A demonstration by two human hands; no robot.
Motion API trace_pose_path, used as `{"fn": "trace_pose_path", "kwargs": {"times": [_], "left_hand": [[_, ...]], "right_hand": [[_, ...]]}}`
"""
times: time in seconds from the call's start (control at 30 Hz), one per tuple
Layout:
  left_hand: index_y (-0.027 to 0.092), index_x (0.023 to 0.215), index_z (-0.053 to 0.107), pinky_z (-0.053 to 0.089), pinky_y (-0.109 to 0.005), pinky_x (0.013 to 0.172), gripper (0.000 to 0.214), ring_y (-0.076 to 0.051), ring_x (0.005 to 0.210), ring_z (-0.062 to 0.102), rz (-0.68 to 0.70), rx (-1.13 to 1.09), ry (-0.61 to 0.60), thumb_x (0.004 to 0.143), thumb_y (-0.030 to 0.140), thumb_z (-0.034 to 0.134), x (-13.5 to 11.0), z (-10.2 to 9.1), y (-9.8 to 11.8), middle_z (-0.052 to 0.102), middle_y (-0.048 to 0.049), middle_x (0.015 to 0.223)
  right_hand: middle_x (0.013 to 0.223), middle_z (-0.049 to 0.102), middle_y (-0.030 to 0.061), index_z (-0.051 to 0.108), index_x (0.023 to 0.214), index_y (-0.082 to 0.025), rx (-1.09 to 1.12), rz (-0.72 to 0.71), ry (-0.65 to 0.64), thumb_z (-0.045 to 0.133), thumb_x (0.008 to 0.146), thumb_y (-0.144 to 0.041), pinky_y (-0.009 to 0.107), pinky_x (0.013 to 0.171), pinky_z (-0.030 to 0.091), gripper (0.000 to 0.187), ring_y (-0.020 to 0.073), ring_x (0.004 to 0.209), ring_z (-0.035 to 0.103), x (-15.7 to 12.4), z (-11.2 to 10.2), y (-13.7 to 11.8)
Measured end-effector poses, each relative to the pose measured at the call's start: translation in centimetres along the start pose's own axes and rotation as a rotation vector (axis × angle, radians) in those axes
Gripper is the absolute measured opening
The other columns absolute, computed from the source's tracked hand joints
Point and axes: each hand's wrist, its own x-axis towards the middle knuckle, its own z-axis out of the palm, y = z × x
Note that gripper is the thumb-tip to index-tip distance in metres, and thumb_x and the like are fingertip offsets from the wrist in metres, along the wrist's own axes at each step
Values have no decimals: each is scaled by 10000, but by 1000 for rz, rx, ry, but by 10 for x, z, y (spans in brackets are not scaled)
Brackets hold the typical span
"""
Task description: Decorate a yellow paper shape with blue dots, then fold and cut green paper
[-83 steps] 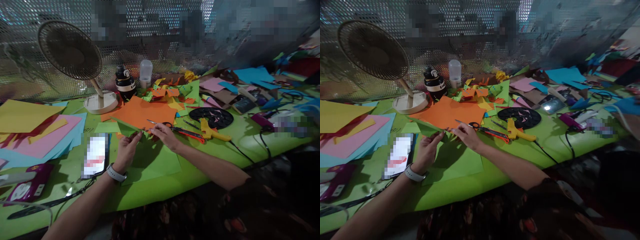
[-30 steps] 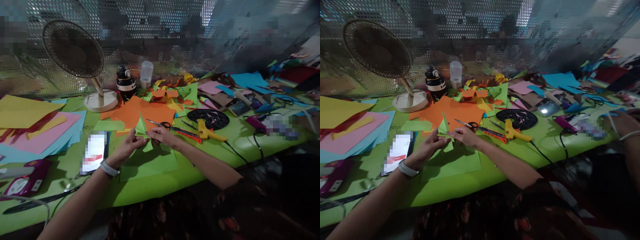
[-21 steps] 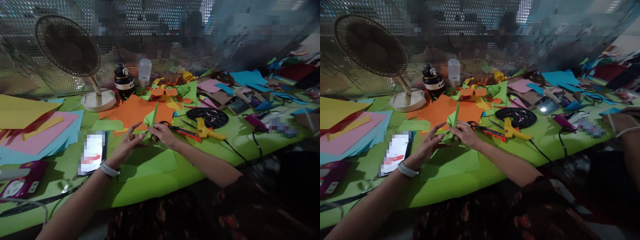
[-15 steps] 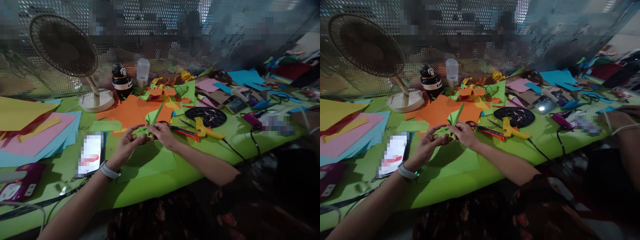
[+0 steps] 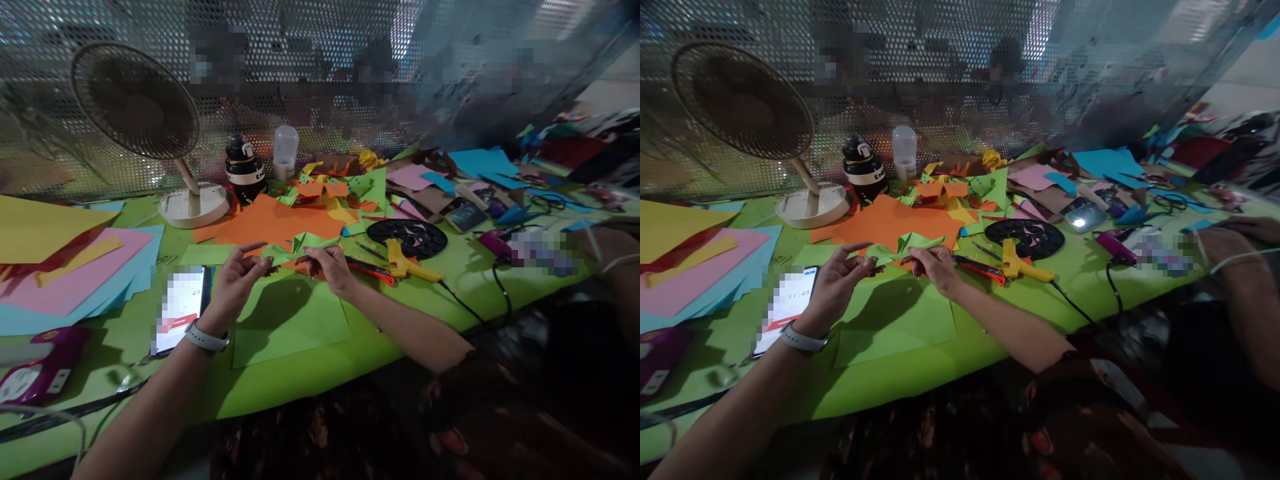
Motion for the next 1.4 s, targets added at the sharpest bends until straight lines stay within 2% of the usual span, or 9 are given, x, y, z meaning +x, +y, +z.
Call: {"fn": "trace_pose_path", "kwargs": {"times": [0.17, 0.27, 0.4, 0.63, 0.77, 0.87, 0.97, 1.1, 1.4], "left_hand": [[196, 1064, 658, 494, -201, 722, 409, -73, 646, 640, -9, -149, 180, 705, 298, 824, 8, -8, 0, 693, 41, 714], [202, 1025, 653, 517, -226, 767, 370, -111, 779, 699, -132, -395, 272, 770, 457, 738, 6, 0, -3, 746, -4, 814], [188, 1049, 669, 508, -331, 942, 335, -200, 1085, 667, -288, -514, 56, 812, 425, 689, -5, 20, -13, 752, -85, 1060], [179, 789, 697, 547, -297, 865, 167, -134, 779, 704, -207, -422, 126, 742, 309, 791, -3, 15, -17, 742, -15, 790], [181, 752, 672, 571, -276, 793, 206, -115, 719, 692, -178, -429, 208, 696, 307, 825, 10, -9, -7, 712, 14, 712], [161, 762, 678, 588, -265, 718, 207, -126, 689, 691, -305, -364, 114, 699, 295, 823, 12, -20, 2, 708, -11, 706], [134, 785, 703, 600, -276, 682, 231, -139, 661, 684, -413, -309, -42, 681, 290, 838, 8, -18, 6, 713, -44, 713], [138, 733, 706, 607, -280, 664, 241, -136, 630, 671, -467, -265, -199, 646, 301, 861, 3, -11, 3, 695, -35, 680], [159, 734, 705, 590, -245, 646, 248, -124, 601, 670, -468, -232, -243, 667, 355, 844, 1, -9, 0, 696, -25, 670]], "right_hand": [[526, 612, -8, 675, 584, -161, 20, 4, 34, 662, 758, -408, 217, 436, 411, 302, 79, 429, 491, -1, 2, -1], [545, 595, -22, 705, 717, -161, 24, 11, -10, 634, 808, -457, 212, 437, 402, 318, 79, 439, 499, -6, 9, 0], [554, 582, -40, 673, 796, -178, 27, 53, -28, 628, 829, -547, 207, 437, 407, 373, 79, 438, 505, -12, 19, 2], [575, 606, -14, 708, 815, -169, -86, 134, -230, 577, 871, -543, 216, 470, 447, 400, 89, 480, 542, -19, 24, 5], [616, 622, 6, 727, 875, -181, -167, -41, -173, 469, 941, -468, 254, 531, 493, 392, 108, 521, 558, -16, 11, 3], [1055, 679, 69, 698, 1124, -257, -421, -352, -108, 578, 898, -348, 370, 842, 543, 271, 187, 947, 643, -12, -1, -3], [1537, 360, 6, 674, 1208, -349, -765, -630, -242, 658, 845, -240, 508, 1150, 310, 379, 275, 1430, 290, -9, -6, -9], [1599, 226, -102, 724, 1108, -394, -924, -717, -411, 641, 877, -219, 531, 1208, 186, 301, 251, 1507, 47, -7, -6, -12], [1508, 424, -64, 739, 1043, -425, -786, -592, -499, 692, 854, -322, 536, 1199, 200, 221, 246, 1487, 170, -6, -8, -14]]}}
